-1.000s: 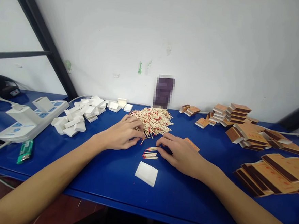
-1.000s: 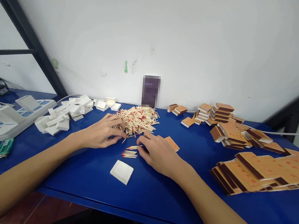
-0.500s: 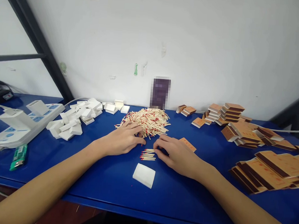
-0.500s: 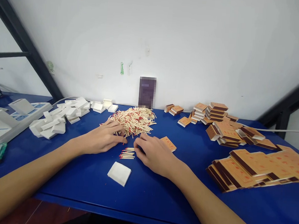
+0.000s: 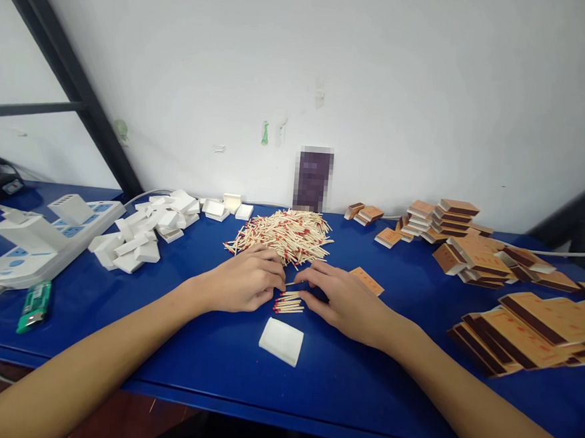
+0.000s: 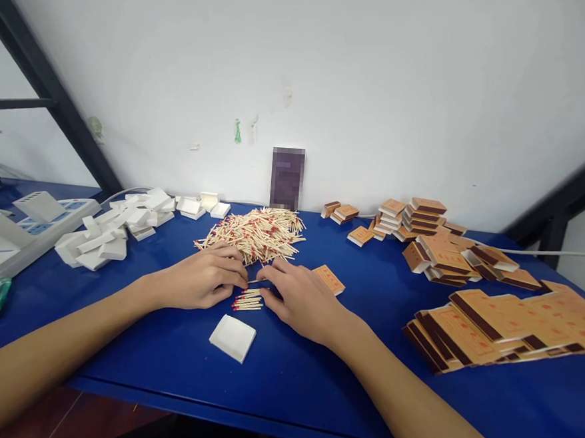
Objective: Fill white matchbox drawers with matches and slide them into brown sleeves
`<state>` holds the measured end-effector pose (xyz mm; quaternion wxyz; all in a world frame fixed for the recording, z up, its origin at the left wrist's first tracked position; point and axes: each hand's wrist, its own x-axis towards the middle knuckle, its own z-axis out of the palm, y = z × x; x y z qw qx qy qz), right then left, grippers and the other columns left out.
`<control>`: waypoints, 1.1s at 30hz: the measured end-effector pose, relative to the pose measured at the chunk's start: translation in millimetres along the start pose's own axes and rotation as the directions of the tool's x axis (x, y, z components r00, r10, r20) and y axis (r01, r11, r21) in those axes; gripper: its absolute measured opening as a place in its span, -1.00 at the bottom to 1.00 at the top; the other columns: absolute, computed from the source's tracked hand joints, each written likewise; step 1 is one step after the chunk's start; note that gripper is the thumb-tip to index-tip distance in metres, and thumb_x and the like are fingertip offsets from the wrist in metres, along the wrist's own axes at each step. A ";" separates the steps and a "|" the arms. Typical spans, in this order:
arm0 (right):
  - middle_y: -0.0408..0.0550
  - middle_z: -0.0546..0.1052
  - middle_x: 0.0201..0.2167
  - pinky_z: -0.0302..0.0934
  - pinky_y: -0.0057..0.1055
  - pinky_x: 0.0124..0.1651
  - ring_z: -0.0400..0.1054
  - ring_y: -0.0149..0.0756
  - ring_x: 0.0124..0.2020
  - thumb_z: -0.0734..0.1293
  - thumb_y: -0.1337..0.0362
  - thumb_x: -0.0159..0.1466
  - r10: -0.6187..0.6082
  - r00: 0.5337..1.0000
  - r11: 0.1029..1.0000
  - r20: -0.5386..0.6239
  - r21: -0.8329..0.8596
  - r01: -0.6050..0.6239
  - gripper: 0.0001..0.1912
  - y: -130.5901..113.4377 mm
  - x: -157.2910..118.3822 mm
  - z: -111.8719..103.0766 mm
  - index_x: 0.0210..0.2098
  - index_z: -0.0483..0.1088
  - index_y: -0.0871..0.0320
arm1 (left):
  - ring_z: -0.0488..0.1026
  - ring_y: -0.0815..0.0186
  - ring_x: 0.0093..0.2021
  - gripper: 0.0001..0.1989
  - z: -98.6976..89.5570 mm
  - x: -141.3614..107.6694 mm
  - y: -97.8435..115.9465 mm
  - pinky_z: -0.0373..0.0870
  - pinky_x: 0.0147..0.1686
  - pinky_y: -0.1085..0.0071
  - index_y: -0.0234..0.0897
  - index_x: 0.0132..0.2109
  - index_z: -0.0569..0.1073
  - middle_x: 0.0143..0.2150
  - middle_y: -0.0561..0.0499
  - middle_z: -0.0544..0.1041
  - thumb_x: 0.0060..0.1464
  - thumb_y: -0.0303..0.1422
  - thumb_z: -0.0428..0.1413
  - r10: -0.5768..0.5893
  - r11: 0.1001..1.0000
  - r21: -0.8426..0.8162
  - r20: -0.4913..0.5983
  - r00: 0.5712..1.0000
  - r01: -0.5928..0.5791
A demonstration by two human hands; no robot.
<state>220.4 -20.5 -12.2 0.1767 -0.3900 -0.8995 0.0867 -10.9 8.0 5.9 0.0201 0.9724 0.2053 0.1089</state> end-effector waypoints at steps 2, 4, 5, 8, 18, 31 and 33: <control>-0.06 0.43 -0.22 0.19 -0.37 -0.28 0.37 -0.30 -0.31 0.23 0.32 0.36 0.003 1.000 1.000 -0.007 0.004 -0.003 -0.84 0.1 0.1 0.1 -0.11 0.39 0.10 | 0.36 0.23 -0.09 -0.74 0.6 -0.1 0.4 0.21 -0.02 0.30 -0.24 -0.20 0.54 -0.21 0.01 0.57 0.14 -0.55 -0.03 -0.004 0.999 -0.046 -0.011 1.000 0.003; -0.06 0.43 -0.23 0.20 -0.36 -0.26 0.37 -0.30 -0.30 0.22 0.32 0.36 0.001 1.000 1.000 -0.004 0.015 -0.001 -0.86 0.5 0.4 1.1 -0.14 0.41 0.11 | 0.39 0.26 -0.16 -0.73 0.0 -0.1 2.0 0.20 -0.06 0.31 -0.24 -0.21 0.54 -0.26 0.02 0.57 0.12 -0.55 -0.04 -0.029 0.997 -0.072 -0.029 0.999 0.027; -0.06 0.43 -0.24 0.21 -0.36 -0.24 0.37 -0.31 -0.30 0.23 0.32 0.36 -0.001 1.000 1.000 -0.003 0.025 0.001 -0.87 0.6 0.6 1.8 -0.18 0.42 0.12 | 0.40 0.27 -0.22 -0.73 -1.0 -0.2 3.2 0.19 -0.08 0.31 -0.25 -0.21 0.53 -0.28 0.02 0.57 0.10 -0.55 -0.04 -0.053 0.996 -0.075 -0.041 0.998 0.050; -0.06 0.43 -0.26 0.23 -0.37 -0.22 0.36 -0.31 -0.27 0.23 0.32 0.36 -0.011 1.000 0.997 -0.008 0.075 0.011 -0.87 -0.6 1.1 3.3 -0.23 0.43 0.12 | 0.38 0.34 -0.39 -0.79 -5.9 -0.9 6.4 0.18 -0.14 0.29 -0.26 -0.21 0.53 -0.36 0.05 0.55 0.09 -0.46 0.01 -0.135 0.989 -0.066 -0.073 0.988 0.131; -0.04 0.43 -0.22 0.23 -0.34 -0.21 0.36 -0.24 -0.19 0.34 0.18 0.29 0.007 0.999 0.988 0.040 0.155 -0.013 -0.82 -10.0 -2.9 -3.4 -0.16 0.48 0.08 | 0.41 0.33 -0.39 -0.58 -8.4 -4.9 0.7 0.24 -0.41 0.42 -0.28 -0.10 0.54 -0.32 0.00 0.48 0.19 -0.02 0.07 -0.133 0.987 -0.086 0.075 0.988 0.139; -0.07 0.48 -0.36 0.20 -0.34 -0.24 0.35 -0.27 -0.30 0.31 0.32 0.27 0.002 0.994 0.999 -0.105 0.045 0.003 -0.94 -11.9 1.7 14.1 -0.31 0.44 0.14 | 0.42 0.38 -0.41 -0.84 -2.7 -1.6 5.0 0.23 -0.42 0.44 -0.28 -0.25 0.57 -0.37 0.04 0.50 0.19 -0.36 0.10 -0.107 0.993 -0.047 0.024 0.994 0.108; -0.06 0.51 -0.35 0.20 -0.30 -0.21 0.36 -0.25 -0.29 0.32 0.34 0.26 -0.016 0.990 0.999 -0.139 0.027 0.020 -0.94 -13.1 1.3 16.0 -0.27 0.45 0.15 | 0.40 0.39 -0.44 -0.86 -2.7 -1.0 5.7 0.21 -0.44 0.44 -0.29 -0.28 0.55 -0.39 0.05 0.50 0.17 -0.38 0.10 -0.115 0.992 -0.041 0.035 0.993 0.116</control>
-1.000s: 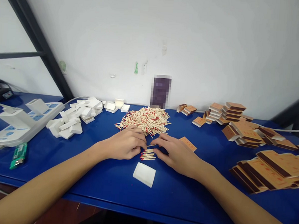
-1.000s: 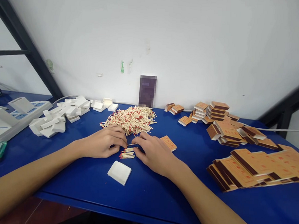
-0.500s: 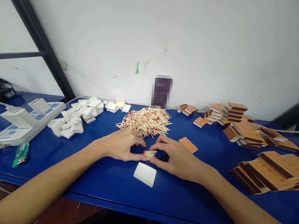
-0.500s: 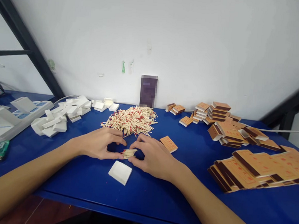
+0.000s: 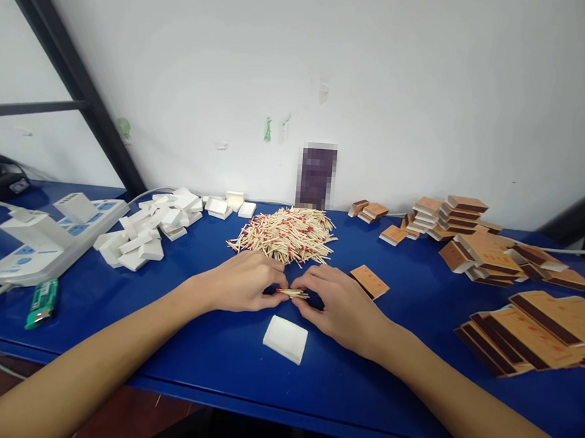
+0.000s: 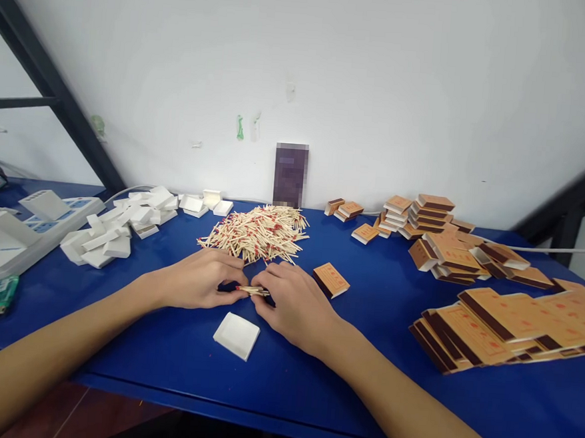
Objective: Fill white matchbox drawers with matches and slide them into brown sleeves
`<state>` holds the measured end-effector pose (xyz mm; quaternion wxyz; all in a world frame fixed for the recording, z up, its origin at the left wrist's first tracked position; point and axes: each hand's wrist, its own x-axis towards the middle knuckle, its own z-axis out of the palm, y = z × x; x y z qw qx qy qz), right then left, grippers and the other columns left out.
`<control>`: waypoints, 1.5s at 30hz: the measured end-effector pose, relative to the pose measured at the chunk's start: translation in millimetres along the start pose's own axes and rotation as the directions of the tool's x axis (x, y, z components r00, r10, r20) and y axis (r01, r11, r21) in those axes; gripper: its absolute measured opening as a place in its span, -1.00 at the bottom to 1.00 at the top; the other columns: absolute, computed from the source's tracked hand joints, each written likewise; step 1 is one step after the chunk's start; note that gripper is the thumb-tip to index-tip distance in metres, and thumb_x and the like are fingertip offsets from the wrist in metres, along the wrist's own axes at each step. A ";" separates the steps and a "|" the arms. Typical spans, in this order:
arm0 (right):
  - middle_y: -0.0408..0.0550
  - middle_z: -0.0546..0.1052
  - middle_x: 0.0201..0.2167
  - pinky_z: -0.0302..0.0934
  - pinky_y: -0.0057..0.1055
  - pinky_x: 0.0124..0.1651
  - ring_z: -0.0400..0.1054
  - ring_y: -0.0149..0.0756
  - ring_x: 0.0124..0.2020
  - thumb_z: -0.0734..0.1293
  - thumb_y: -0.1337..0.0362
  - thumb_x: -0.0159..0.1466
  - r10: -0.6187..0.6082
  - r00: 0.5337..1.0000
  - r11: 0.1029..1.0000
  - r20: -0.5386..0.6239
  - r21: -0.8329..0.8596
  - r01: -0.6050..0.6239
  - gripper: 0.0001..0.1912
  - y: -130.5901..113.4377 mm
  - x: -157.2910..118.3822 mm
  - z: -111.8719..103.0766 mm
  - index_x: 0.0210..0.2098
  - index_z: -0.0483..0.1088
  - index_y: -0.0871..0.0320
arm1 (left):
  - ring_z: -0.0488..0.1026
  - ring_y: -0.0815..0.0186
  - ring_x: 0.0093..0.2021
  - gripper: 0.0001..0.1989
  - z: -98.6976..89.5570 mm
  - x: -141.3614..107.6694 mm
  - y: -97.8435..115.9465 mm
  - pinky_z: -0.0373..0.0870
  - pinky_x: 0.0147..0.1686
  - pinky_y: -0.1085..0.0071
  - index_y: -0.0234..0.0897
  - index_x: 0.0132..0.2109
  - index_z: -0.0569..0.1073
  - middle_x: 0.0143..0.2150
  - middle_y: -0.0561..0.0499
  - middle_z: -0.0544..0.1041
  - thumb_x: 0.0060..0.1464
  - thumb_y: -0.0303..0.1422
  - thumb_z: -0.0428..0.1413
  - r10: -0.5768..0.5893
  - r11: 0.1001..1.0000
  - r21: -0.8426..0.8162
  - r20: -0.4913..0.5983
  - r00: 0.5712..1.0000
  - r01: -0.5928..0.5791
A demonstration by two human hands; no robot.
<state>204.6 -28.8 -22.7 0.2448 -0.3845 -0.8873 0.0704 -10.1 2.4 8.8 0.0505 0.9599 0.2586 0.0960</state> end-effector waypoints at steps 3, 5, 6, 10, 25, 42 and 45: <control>-0.05 0.56 -0.33 0.20 -0.28 -0.18 0.38 -0.23 -0.27 0.32 0.36 0.26 -0.028 0.999 1.000 -0.029 0.007 0.028 -0.91 0.2 -0.1 4.1 -0.24 0.46 0.14 | 0.40 0.39 -0.46 -0.88 0.2 1.0 0.4 0.19 -0.46 0.46 -0.30 -0.29 0.54 -0.43 0.05 0.50 0.15 -0.39 0.10 -0.019 1.000 -0.020 0.012 1.000 0.019; -0.05 0.57 -0.33 0.19 -0.29 -0.18 0.39 -0.24 -0.28 0.31 0.36 0.28 -0.043 0.998 0.999 -0.040 0.012 0.043 -0.92 1.4 0.3 7.0 -0.27 0.47 0.13 | 0.41 0.39 -0.46 -0.89 0.6 1.3 -0.1 0.18 -0.46 0.47 -0.29 -0.29 0.53 -0.44 0.06 0.51 0.14 -0.41 0.10 -0.033 0.999 -0.040 0.017 0.999 0.034; -0.06 0.57 -0.34 0.19 -0.30 -0.19 0.39 -0.25 -0.30 0.30 0.37 0.28 -0.051 0.998 0.999 -0.045 0.010 0.051 -0.91 2.1 0.7 8.3 -0.28 0.47 0.13 | 0.41 0.40 -0.47 -0.89 0.8 1.3 -0.5 0.18 -0.46 0.47 -0.29 -0.29 0.53 -0.44 0.07 0.51 0.13 -0.42 0.10 -0.039 0.998 -0.048 0.019 0.999 0.040; -0.07 0.56 -0.40 0.17 -0.34 -0.25 0.37 -0.29 -0.37 0.28 0.40 0.29 -0.075 0.995 0.997 -0.058 -0.010 0.075 -0.87 2.9 2.2 11.8 -0.33 0.47 0.15 | 0.32 0.43 -0.57 -0.91 0.7 0.9 -0.7 0.11 -0.52 0.46 -0.28 -0.32 0.49 -0.55 0.13 0.43 0.11 -0.43 0.08 -0.050 0.997 -0.053 0.043 0.998 0.053; -0.16 0.55 -0.47 0.23 -0.47 -0.36 0.39 -0.39 -0.45 0.32 0.47 0.17 0.078 0.990 0.970 -0.119 0.237 -0.048 -0.87 4.6 2.8 -9.7 -0.40 0.47 0.14 | 0.19 0.44 -0.58 -0.46 -20.9 -10.0 9.2 0.05 -0.55 0.47 -0.25 -0.31 0.45 -0.57 0.18 0.28 -0.24 0.11 0.30 -0.028 0.975 -0.213 0.176 0.984 0.066; -0.10 0.54 -0.48 0.17 -0.36 -0.24 0.33 -0.32 -0.38 0.33 0.43 0.23 -0.140 0.983 0.976 0.122 0.183 0.116 -0.87 -18.2 -3.5 -18.6 -0.41 0.51 0.16 | 0.28 0.40 -0.52 -0.60 0.8 -3.1 6.8 0.11 -0.49 0.47 -0.26 -0.36 0.43 -0.52 0.13 0.38 -0.11 -0.01 0.26 -0.004 0.983 -0.181 0.091 0.996 0.021; -0.13 0.51 -0.53 0.13 -0.33 -0.23 0.28 -0.31 -0.40 0.36 0.42 0.22 -0.139 0.980 0.983 0.142 0.144 0.118 -0.88 -20.1 -2.2 -17.1 -0.40 0.53 0.13 | 0.36 0.37 -0.46 -0.62 2.7 -3.7 6.8 0.17 -0.44 0.46 -0.27 -0.34 0.44 -0.46 0.11 0.45 -0.09 -0.04 0.26 0.006 0.982 -0.191 0.078 0.997 0.009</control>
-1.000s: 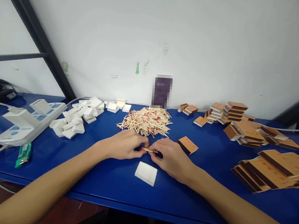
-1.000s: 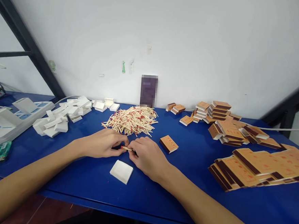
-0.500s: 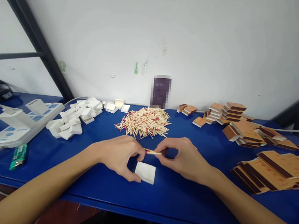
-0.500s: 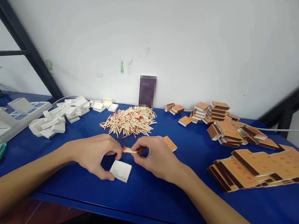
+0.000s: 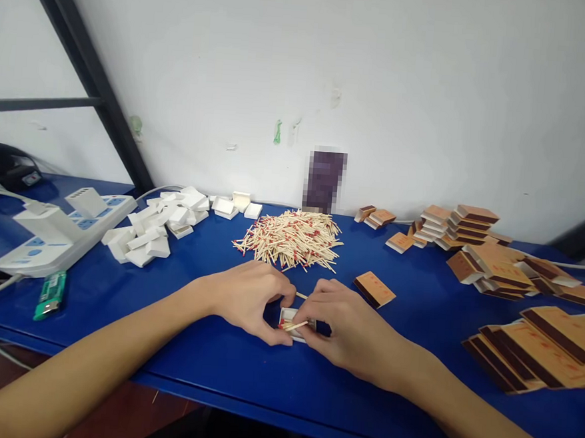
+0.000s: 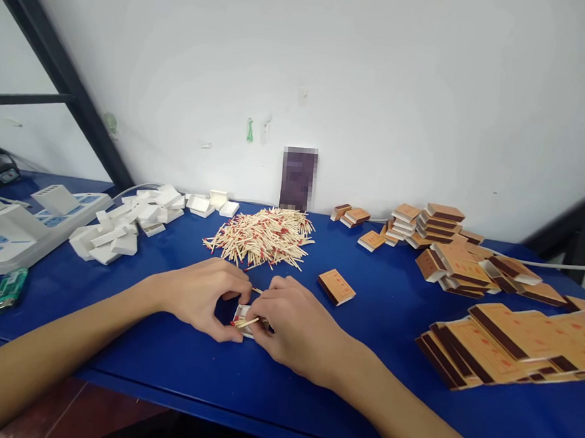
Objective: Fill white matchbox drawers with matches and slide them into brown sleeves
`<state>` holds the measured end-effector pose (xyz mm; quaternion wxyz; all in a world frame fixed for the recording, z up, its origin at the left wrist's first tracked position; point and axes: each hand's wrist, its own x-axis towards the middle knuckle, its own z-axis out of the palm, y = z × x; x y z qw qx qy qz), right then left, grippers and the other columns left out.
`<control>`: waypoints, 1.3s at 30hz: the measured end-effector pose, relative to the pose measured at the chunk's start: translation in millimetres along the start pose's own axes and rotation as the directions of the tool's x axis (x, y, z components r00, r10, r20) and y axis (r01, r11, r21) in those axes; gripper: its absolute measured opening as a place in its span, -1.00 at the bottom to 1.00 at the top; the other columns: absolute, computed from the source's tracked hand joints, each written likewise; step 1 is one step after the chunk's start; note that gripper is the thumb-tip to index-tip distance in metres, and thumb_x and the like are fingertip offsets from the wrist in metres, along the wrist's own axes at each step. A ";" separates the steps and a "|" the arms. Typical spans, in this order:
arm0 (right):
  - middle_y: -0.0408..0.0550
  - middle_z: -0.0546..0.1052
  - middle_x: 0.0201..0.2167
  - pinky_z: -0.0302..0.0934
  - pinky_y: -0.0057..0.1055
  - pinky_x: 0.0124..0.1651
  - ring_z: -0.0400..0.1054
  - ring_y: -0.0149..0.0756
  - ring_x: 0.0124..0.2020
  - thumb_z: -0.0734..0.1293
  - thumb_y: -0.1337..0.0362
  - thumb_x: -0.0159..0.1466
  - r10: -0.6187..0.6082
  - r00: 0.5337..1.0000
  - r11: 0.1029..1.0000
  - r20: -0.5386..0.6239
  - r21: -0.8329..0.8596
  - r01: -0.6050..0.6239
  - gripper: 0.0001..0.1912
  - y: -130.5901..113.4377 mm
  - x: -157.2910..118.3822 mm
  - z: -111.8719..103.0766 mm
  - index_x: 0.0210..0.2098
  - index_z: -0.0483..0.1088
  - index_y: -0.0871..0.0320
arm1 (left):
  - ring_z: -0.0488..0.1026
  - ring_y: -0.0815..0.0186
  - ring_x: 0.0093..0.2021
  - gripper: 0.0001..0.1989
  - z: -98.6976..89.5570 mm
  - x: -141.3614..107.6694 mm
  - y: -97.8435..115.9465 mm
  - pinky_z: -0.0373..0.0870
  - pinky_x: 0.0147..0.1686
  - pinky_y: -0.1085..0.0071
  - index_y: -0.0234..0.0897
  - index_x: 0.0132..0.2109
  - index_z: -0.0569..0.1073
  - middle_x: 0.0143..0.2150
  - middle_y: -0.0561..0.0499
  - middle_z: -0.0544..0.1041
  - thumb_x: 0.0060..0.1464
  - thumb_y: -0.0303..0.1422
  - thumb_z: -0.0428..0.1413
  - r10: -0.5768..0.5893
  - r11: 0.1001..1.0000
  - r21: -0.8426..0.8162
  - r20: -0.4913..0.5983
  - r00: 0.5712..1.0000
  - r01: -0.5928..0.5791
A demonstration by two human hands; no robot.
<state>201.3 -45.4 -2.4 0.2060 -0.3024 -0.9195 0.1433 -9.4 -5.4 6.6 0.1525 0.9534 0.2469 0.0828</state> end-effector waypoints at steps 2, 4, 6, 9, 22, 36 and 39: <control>-0.14 0.53 -0.50 0.12 -0.34 -0.23 0.28 -0.32 -0.39 0.35 0.42 0.23 0.022 0.999 1.000 0.026 0.020 -0.022 -0.87 -2.1 -0.3 -3.1 -0.36 0.54 0.10 | 0.37 0.36 -0.45 -0.63 0.4 -0.6 -0.6 0.19 -0.43 0.46 -0.27 -0.33 0.45 -0.46 0.10 0.46 -0.08 -0.04 0.25 0.004 1.000 0.006 0.001 1.000 -0.004; -0.16 0.53 -0.47 0.11 -0.36 -0.24 0.29 -0.33 -0.38 0.33 0.42 0.24 0.041 0.997 0.998 0.060 0.054 -0.044 -0.83 -5.0 -1.8 -9.0 -0.30 0.54 0.06 | 0.38 0.36 -0.45 -0.62 0.2 -0.9 -1.0 0.20 -0.43 0.46 -0.27 -0.30 0.46 -0.45 0.09 0.47 -0.06 -0.03 0.24 0.012 1.000 0.011 0.003 1.000 -0.012; -0.16 0.52 -0.46 0.11 -0.39 -0.27 0.30 -0.33 -0.35 0.31 0.40 0.26 0.063 0.995 0.995 0.081 0.073 -0.069 -0.82 -7.8 -3.5 -15.0 -0.26 0.54 0.05 | 0.39 0.36 -0.46 -0.62 -0.5 -0.8 -0.8 0.19 -0.44 0.46 -0.27 -0.29 0.45 -0.44 0.09 0.48 -0.05 -0.04 0.24 0.019 1.000 0.016 0.005 1.000 -0.019; -0.15 0.51 -0.47 0.12 -0.38 -0.25 0.30 -0.32 -0.35 0.28 0.35 0.30 0.057 0.994 0.996 0.088 0.060 -0.063 -0.84 -8.5 -5.1 -18.9 -0.29 0.52 0.08 | 0.38 0.37 -0.47 -0.63 -1.6 0.0 0.4 0.17 -0.46 0.46 -0.27 -0.31 0.45 -0.45 0.10 0.47 -0.05 -0.04 0.24 0.016 0.999 0.032 0.006 1.000 -0.016; -0.17 0.48 -0.49 0.14 -0.35 -0.19 0.29 -0.37 -0.41 0.24 0.45 0.28 -0.035 0.998 0.999 0.050 0.041 0.033 -0.78 -0.6 -4.8 -10.2 -0.29 0.50 0.09 | 0.38 0.35 -0.45 -0.61 -2.3 -1.1 -2.0 0.16 -0.47 0.43 -0.25 -0.31 0.44 -0.45 0.10 0.45 -0.03 0.01 0.22 0.039 0.994 0.103 -0.029 0.999 -0.035; -0.02 0.50 -0.26 0.27 -0.32 -0.20 0.39 -0.24 -0.21 0.29 0.28 0.32 0.243 0.965 0.969 -0.095 -0.032 -0.247 -0.83 30.0 -1.3 1.3 -0.17 0.52 0.15 | 0.30 0.32 -0.49 -0.66 -25.8 -10.6 7.3 0.17 -0.45 0.33 -0.28 -0.39 0.42 -0.52 0.06 0.36 0.12 -0.08 0.05 0.307 0.836 0.523 -0.191 0.932 -0.168; -0.03 0.49 -0.28 0.26 -0.34 -0.21 0.39 -0.25 -0.22 0.34 0.30 0.27 0.243 0.965 0.970 -0.099 0.007 -0.244 -0.87 29.5 0.1 3.1 -0.23 0.54 0.16 | 0.32 0.32 -0.47 -0.69 -29.3 -11.9 2.5 0.18 -0.44 0.34 -0.27 -0.38 0.41 -0.50 0.06 0.37 0.10 -0.10 0.06 0.259 0.854 0.501 -0.174 0.950 -0.141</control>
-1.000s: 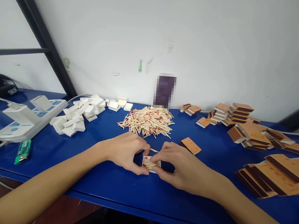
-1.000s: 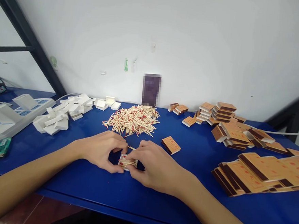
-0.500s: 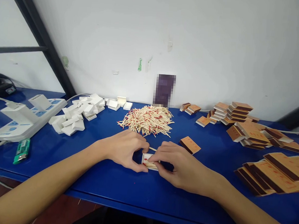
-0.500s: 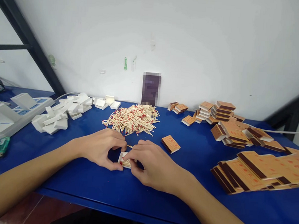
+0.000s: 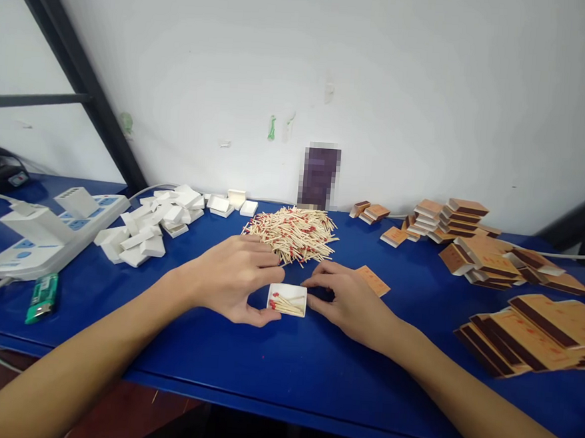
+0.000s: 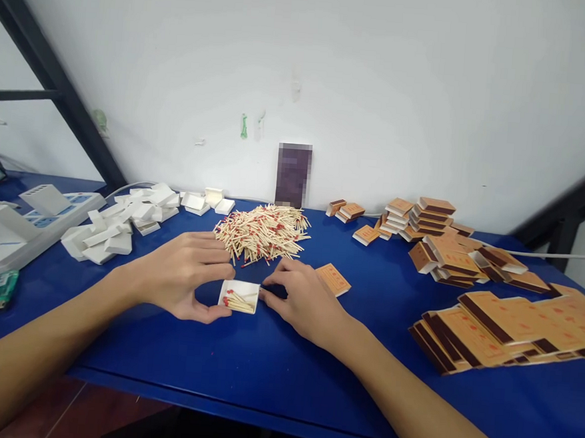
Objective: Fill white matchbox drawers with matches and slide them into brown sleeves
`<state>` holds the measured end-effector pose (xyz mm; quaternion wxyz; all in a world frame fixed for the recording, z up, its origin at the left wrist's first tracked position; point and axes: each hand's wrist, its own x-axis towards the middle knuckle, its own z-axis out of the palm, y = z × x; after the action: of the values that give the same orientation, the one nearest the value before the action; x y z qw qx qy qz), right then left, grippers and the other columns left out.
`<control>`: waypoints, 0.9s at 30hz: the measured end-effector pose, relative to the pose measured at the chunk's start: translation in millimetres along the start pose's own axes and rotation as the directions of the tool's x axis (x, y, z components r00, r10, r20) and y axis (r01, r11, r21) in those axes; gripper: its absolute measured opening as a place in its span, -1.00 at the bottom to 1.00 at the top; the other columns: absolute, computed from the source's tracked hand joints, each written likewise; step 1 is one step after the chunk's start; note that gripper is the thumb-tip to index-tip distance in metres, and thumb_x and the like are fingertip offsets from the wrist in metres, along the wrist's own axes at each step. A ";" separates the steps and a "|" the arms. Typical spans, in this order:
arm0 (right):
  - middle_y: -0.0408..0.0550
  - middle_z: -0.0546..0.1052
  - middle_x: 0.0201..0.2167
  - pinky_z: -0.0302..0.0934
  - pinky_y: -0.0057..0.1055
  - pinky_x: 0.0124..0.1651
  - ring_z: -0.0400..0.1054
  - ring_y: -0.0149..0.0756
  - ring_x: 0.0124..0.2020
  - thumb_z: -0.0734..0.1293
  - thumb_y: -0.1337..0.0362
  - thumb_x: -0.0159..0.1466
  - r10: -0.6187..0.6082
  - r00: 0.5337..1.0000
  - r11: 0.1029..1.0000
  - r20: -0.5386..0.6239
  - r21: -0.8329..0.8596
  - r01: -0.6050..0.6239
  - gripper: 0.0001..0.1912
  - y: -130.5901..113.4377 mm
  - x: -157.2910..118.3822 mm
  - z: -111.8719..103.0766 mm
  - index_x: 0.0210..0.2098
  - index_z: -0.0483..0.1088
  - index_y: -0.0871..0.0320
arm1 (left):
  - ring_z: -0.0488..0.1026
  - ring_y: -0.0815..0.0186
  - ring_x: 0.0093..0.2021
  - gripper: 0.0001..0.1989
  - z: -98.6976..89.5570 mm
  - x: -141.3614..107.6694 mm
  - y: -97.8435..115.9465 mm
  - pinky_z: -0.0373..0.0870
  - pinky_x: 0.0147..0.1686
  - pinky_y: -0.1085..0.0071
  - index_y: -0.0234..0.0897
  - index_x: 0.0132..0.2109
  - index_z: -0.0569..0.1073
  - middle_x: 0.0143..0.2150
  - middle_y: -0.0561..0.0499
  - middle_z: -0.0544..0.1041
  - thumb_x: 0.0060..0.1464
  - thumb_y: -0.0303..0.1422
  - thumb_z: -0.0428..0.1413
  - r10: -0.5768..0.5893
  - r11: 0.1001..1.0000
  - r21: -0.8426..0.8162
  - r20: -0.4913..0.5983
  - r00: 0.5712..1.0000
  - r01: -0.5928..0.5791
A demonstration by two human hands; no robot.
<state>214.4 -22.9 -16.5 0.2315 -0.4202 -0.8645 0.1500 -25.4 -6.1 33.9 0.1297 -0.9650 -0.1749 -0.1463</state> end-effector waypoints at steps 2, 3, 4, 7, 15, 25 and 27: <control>-0.06 0.49 -0.32 0.25 -0.36 -0.23 0.38 -0.28 -0.25 0.33 0.34 0.27 -0.005 1.000 1.000 -0.002 0.020 0.006 -0.88 -1.7 0.7 1.0 -0.29 0.55 0.14 | 0.32 0.32 -0.47 -0.71 2.7 -1.7 -5.6 0.18 -0.45 0.35 -0.27 -0.38 0.39 -0.49 0.06 0.38 0.06 -0.11 0.07 -0.044 0.999 -0.024 0.019 0.999 0.044; -0.07 0.49 -0.34 0.24 -0.37 -0.24 0.38 -0.29 -0.26 0.33 0.36 0.26 -0.008 1.000 1.000 -0.004 0.020 0.008 -0.87 -2.5 1.1 1.5 -0.31 0.55 0.13 | 0.32 0.32 -0.47 -0.72 4.2 -2.6 -8.4 0.19 -0.44 0.35 -0.26 -0.38 0.39 -0.48 0.06 0.39 0.05 -0.12 0.08 -0.061 0.998 -0.032 0.022 0.998 0.061; -0.08 0.48 -0.35 0.23 -0.38 -0.25 0.37 -0.29 -0.27 0.32 0.38 0.26 -0.012 1.000 1.000 -0.006 0.014 0.012 -0.86 -3.0 1.6 2.1 -0.31 0.55 0.13 | 0.32 0.33 -0.47 -0.73 5.4 -3.4 -10.9 0.19 -0.44 0.35 -0.26 -0.37 0.38 -0.48 0.06 0.39 0.04 -0.12 0.09 -0.073 0.997 -0.039 0.023 0.997 0.074; -0.08 0.47 -0.36 0.21 -0.38 -0.24 0.36 -0.30 -0.29 0.29 0.41 0.27 -0.024 1.000 0.999 -0.011 -0.022 0.024 -0.85 -2.8 2.6 4.0 -0.31 0.51 0.15 | 0.32 0.32 -0.47 -0.74 6.3 -4.3 -14.2 0.18 -0.43 0.36 -0.26 -0.34 0.38 -0.48 0.06 0.39 0.03 -0.14 0.08 -0.086 0.995 -0.051 0.016 0.996 0.086; -0.03 0.42 -0.30 0.17 -0.31 -0.21 0.30 -0.26 -0.28 0.18 0.41 0.34 -0.026 0.999 0.975 0.023 -0.219 0.031 -0.87 -0.2 -1.1 8.0 -0.31 0.34 0.19 | 0.34 0.30 -0.45 -0.69 17.5 1.6 6.5 0.22 -0.40 0.37 -0.26 -0.38 0.40 -0.47 0.05 0.40 -0.02 -0.08 0.13 -0.061 0.980 -0.183 0.121 0.991 0.083; -0.08 0.40 -0.32 0.11 -0.33 -0.25 0.27 -0.28 -0.31 0.18 0.43 0.32 -0.105 0.994 0.980 0.031 -0.164 0.109 -0.90 -22.3 -9.3 -15.7 -0.31 0.27 0.14 | 0.38 0.28 -0.45 -0.47 35.0 0.9 7.3 0.21 -0.44 0.36 -0.26 -0.32 0.40 -0.45 0.04 0.44 -0.11 0.16 0.18 -0.073 0.945 -0.303 0.178 0.981 0.125; -0.11 0.39 -0.36 0.09 -0.33 -0.26 0.27 -0.29 -0.33 0.21 0.47 0.25 -0.135 0.988 0.971 0.073 -0.191 0.146 -0.88 -29.4 -12.7 -12.7 -0.35 0.27 0.14 | 0.38 0.29 -0.46 -0.51 35.9 1.2 8.3 0.21 -0.45 0.36 -0.25 -0.34 0.40 -0.46 0.05 0.43 -0.12 0.12 0.20 -0.069 0.944 -0.306 0.170 0.983 0.120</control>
<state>208.6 -49.9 4.1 0.1734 -0.3740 -0.9091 0.0600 -12.7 -2.4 -0.4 -0.0474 -0.9723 -0.2051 -0.1020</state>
